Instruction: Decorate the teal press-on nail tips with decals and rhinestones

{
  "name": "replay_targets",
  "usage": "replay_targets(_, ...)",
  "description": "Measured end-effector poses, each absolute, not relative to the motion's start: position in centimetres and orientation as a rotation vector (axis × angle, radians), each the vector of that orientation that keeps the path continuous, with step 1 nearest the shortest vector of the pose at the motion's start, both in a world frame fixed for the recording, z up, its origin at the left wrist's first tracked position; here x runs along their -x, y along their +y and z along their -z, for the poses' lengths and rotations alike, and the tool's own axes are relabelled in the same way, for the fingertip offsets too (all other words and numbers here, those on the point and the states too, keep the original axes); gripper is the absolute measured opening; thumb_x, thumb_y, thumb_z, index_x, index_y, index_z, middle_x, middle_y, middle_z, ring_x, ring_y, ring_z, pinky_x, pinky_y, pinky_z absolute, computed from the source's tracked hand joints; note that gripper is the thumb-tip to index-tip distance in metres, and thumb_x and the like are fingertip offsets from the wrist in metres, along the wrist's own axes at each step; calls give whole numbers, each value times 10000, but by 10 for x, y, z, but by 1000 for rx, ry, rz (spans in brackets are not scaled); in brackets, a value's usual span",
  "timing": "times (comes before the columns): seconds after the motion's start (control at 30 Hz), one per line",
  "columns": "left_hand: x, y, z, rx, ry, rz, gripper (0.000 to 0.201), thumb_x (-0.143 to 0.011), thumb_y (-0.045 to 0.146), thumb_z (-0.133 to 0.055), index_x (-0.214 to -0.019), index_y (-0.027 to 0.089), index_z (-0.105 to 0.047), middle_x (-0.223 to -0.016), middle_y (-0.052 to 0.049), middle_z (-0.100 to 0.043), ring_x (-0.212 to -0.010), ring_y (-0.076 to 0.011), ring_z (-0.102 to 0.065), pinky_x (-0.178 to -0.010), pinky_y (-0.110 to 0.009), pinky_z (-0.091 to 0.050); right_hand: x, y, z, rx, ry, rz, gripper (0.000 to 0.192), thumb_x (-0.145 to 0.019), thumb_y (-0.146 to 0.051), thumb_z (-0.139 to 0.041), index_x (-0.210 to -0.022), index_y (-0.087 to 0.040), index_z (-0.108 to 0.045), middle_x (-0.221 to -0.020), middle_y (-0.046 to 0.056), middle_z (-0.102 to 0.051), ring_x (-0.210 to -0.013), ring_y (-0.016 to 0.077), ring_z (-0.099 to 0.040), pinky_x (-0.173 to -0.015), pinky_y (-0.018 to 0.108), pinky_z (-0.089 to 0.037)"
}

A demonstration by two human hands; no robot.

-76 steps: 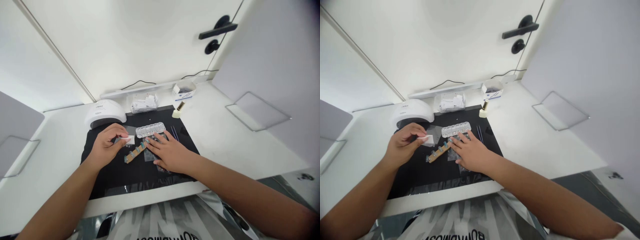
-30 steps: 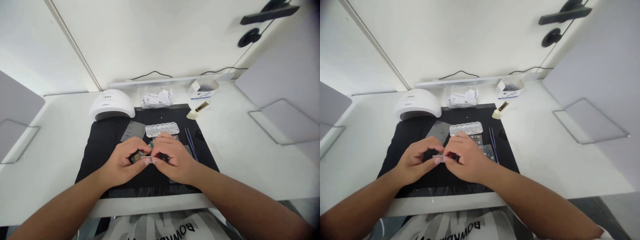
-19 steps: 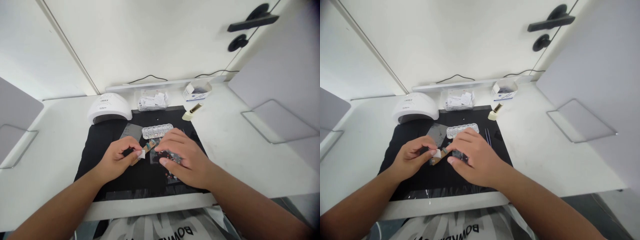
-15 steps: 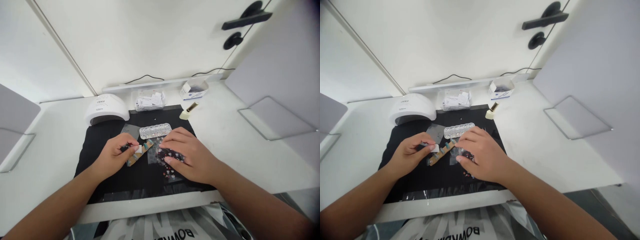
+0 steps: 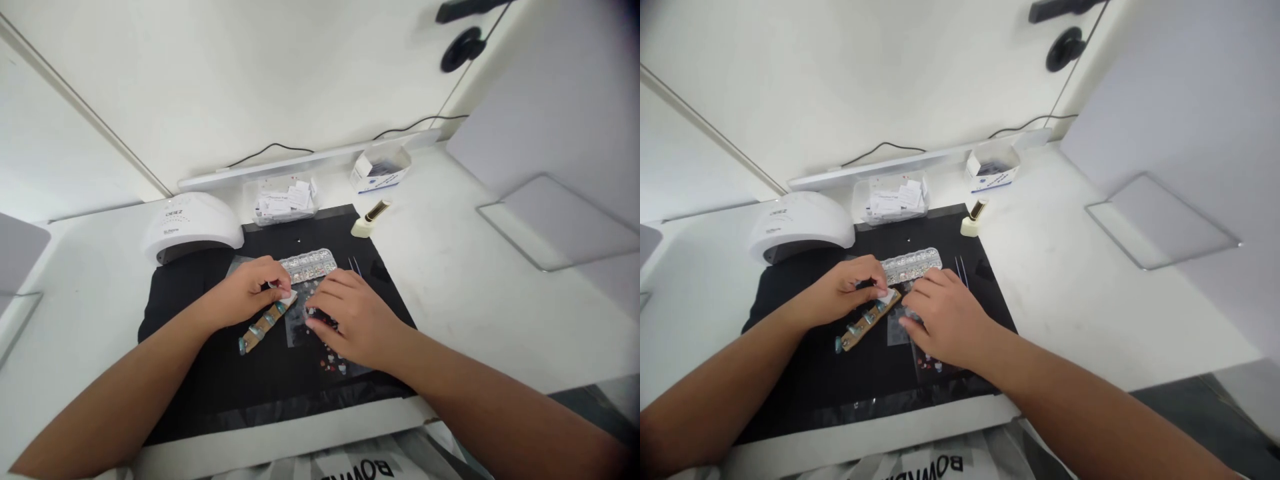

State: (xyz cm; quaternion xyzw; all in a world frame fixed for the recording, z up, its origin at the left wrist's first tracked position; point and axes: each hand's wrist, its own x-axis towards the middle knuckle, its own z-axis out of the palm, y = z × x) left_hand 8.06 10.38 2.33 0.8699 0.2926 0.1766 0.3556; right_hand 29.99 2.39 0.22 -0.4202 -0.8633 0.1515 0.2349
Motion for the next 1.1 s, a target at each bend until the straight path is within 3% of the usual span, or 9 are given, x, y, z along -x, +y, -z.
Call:
replay_targets(0.1,-80,109,-17,-2253,759,-488,122,-898,226,-599,-804,172,-653,-808,-25,-661,-818,-154,-579,-759,-277,-467,-294,25,2,1271,-2269,-348,153,-877,-275,-573,-796,-165,-642,-787,59,-674,-865,229,-529,-799,383,-361)
replay_targets(0.27,-80,110,-11,-2283,742,-517,86,-898,229,-612,-840,178,-651,-824,-16,-658,-812,-147,-583,-749,-266,-466,-290,25,-2,1377,-2249,-325,131,-840,-276,-624,-759,-174,-632,-729,30,-666,-814,213,-516,-769,376,-312)
replay_targets(0.57,-81,112,-7,-2442,545,-514,160,-940,168,-507,-827,173,-619,-819,-25,-654,-802,-155,-532,-785,-292,-423,-275,29,-23,1629,-2344,-315,148,-818,-307,-631,-761,-171,-638,-793,72,-704,-808,244,-524,-752,395,-284)
replay_targets(1.1,-80,115,-5,-2471,542,-490,110,-914,190,-588,-855,165,-678,-811,-30,-661,-802,-159,-553,-775,-291,-434,-270,40,-2,1544,-2310,-545,184,-858,-279,-561,-721,-169,-615,-718,50,-667,-776,215,-524,-743,356,-297)
